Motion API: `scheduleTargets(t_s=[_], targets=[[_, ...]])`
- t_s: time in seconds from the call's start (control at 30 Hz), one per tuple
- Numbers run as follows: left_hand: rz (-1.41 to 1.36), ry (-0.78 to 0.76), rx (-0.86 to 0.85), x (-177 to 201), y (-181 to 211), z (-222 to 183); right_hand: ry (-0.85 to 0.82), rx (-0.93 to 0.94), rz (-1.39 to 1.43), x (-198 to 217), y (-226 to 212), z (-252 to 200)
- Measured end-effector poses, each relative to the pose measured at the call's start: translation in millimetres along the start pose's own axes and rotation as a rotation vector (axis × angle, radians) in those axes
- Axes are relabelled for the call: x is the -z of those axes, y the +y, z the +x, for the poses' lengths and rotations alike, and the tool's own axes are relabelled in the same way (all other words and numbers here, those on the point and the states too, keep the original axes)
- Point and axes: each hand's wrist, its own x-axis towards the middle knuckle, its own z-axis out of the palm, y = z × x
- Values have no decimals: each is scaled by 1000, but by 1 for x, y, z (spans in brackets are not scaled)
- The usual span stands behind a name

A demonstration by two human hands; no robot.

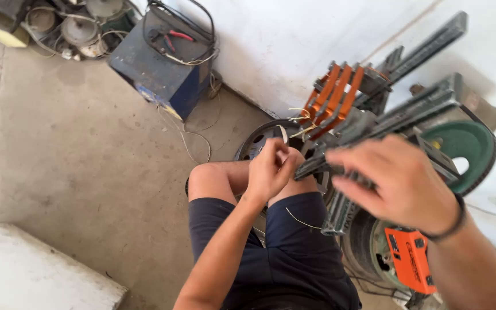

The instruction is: Threading and securing copper wire onto a winding machine and cutting excess with pliers.

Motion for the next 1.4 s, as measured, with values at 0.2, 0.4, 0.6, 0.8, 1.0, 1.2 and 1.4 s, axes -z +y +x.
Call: scheduleTargets(t_s=[0.2,0.4,0.6,0.8,1.0,1.2,1.4], targets=[[112,-389,-165,-11,-5,-83,-273,-370,583,-17,-16,-126],[220,-402,-459,-60,-18,-116,-101,-955,444,-161,-37,-248],[359,-518,-462,-79,-9,-108,44,-1025,370,-218,-37,-257],[1,-516,11,-67,23,-102,139,-811,424,-192,-19,-216],[323,-304,-83,-43,-23,-102,208,-695,458,-202,-7,-170],[164,-162,-249,-23,-15,-88,138,-564,439,-172,-8,-129],[-186,-384,184,-28,-32,-96,129,-546,402,-193,-7,-125]])
